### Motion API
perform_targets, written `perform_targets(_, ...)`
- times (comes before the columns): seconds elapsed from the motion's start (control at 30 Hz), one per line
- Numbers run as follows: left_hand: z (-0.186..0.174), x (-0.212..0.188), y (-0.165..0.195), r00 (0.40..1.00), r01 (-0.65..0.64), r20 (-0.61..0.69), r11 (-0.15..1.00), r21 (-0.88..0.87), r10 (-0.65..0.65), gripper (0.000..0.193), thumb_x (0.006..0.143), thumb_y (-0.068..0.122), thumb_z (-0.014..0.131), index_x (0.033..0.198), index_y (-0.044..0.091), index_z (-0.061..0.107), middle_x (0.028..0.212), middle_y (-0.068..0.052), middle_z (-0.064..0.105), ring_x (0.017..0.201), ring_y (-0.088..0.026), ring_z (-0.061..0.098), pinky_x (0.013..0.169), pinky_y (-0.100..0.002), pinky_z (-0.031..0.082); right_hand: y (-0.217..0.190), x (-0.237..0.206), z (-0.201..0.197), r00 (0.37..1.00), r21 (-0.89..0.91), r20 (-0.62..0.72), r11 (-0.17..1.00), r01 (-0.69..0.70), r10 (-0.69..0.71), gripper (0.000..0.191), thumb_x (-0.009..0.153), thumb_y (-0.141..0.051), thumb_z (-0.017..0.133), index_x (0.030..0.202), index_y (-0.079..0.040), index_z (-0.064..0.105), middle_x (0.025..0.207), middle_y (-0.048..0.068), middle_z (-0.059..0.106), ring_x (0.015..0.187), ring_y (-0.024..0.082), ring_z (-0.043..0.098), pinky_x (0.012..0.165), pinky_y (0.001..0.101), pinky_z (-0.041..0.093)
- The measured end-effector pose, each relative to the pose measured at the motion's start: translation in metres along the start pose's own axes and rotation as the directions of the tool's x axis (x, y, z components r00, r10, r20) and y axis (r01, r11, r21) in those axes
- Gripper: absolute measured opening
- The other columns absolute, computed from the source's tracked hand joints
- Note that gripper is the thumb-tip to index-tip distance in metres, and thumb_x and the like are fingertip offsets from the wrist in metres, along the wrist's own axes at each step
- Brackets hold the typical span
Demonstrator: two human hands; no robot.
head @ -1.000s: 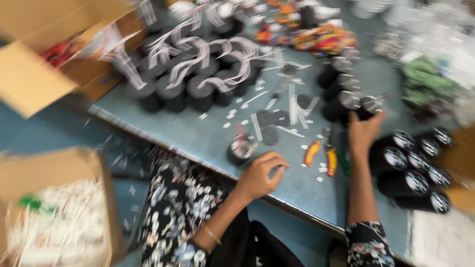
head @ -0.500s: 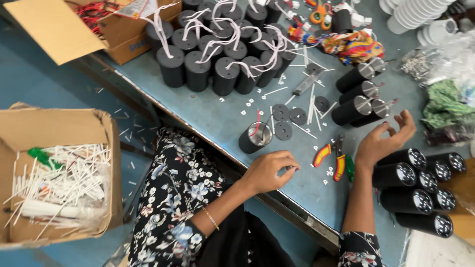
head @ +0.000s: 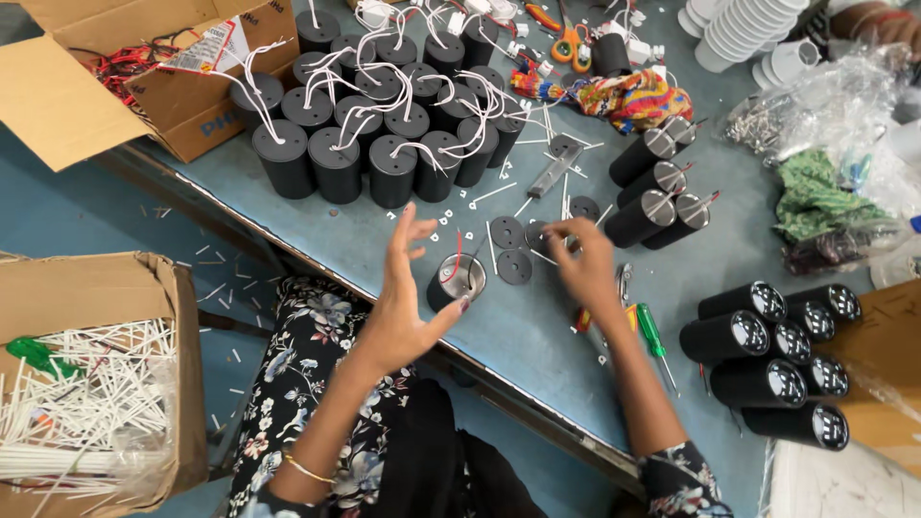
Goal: The person sits at a factory workbench assembling cylindrical LED lamp fixtures. They thread white wires through black cylindrical housings, fit metal end pieces and caps onto the cylinders, and use pliers and a screwdriver to secure wire connections, placing finished units in a growing pile.
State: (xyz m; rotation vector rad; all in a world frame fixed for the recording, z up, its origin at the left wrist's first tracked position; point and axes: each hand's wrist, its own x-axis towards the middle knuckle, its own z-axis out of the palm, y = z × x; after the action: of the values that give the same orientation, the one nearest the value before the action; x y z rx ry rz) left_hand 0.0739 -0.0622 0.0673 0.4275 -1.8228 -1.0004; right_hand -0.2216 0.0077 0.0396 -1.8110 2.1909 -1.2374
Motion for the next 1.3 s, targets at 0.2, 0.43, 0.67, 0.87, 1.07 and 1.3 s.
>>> perform_targets(0.2, 0.005, 0.001, -0.024, 0.854, 0.384, 0.352, 0.921, 0.068, -0.382, 0.099, 0.076, 0.016, 0.083, 0.158, 0.011, 0.027, 0.139, -0.018, 0.061, 0.129, -0.034, 0.059, 0.110, -0.042, 0.042, -0.029, -0.030, 0.020, 0.975, 0.003, 0.046, 0.976, 0.219, -0.219, 0.022, 0.093, -0.006, 0.071, 0.114, -0.002, 0.067, 0.114, 0.014, 0.067, 0.108, 0.034, 0.062, 0.097, 0.0408, 0.050)
perform_targets(0.43, 0.029, 0.004, -0.023, 0.827, 0.298, 0.470, 0.949, 0.100, -0.309, 0.071, 0.070, 0.022, 0.089, 0.131, 0.007, 0.057, 0.127, -0.015, 0.068, 0.118, -0.034, 0.066, 0.103, -0.038, 0.050, -0.025, -0.022, 0.022, 0.959, -0.040, 0.171, 0.970, 0.238, -0.228, 0.040, 0.083, -0.020, 0.080, 0.117, -0.002, 0.068, 0.117, 0.015, 0.062, 0.111, 0.034, 0.056, 0.095, 0.0439, 0.046)
perform_targets(0.67, 0.068, 0.013, -0.027, 0.822, 0.283, 0.501, 0.957, 0.057, -0.273, 0.071, 0.072, 0.022, 0.088, 0.133, 0.007, 0.054, 0.127, -0.015, 0.065, 0.117, -0.036, 0.064, 0.100, -0.040, 0.051, -0.012, -0.018, 0.029, 0.966, -0.109, 0.146, 0.967, 0.230, -0.214, 0.023, 0.089, -0.016, 0.076, 0.108, -0.006, 0.067, 0.115, 0.012, 0.061, 0.112, 0.032, 0.055, 0.097, 0.0432, 0.045)
perform_targets(0.87, 0.075, 0.019, -0.031, 0.800, 0.246, 0.530, 0.959, 0.137, -0.281, 0.078, 0.074, 0.024, 0.087, 0.140, 0.008, 0.048, 0.140, -0.017, 0.056, 0.131, -0.038, 0.053, 0.106, -0.042, 0.044, 0.002, -0.017, 0.033, 0.973, -0.046, 0.182, 0.987, 0.156, -0.146, 0.020, 0.087, -0.012, 0.075, 0.102, -0.005, 0.065, 0.106, 0.011, 0.060, 0.101, 0.032, 0.054, 0.088, 0.0423, 0.045)
perform_targets(1.07, 0.055, 0.030, -0.020, 0.821, 0.323, 0.531, 0.938, -0.123, -0.213, 0.068, 0.091, 0.027, 0.075, 0.148, 0.008, 0.043, 0.144, -0.014, 0.052, 0.131, -0.030, 0.057, 0.108, -0.039, 0.048, 0.015, -0.024, 0.038, 0.975, 0.413, 0.026, 0.886, -0.211, 0.221, 0.012, 0.095, -0.007, 0.069, 0.100, -0.002, 0.059, 0.105, 0.008, 0.067, 0.085, 0.016, 0.057, 0.077, 0.0317, 0.050)
perform_targets(1.3, 0.055, 0.031, -0.012, 0.880, 0.310, 0.364, 0.950, 0.043, -0.304, 0.034, 0.089, 0.019, 0.072, 0.121, 0.007, 0.070, 0.124, -0.007, 0.068, 0.112, -0.025, 0.066, 0.096, -0.036, 0.052, 0.036, -0.014, 0.007, 0.868, 0.893, 0.432, 0.024, -0.450, 0.244, 0.028, 0.096, -0.005, 0.067, 0.123, 0.001, 0.065, 0.106, 0.009, 0.066, 0.094, 0.014, 0.059, 0.082, 0.0292, 0.049)
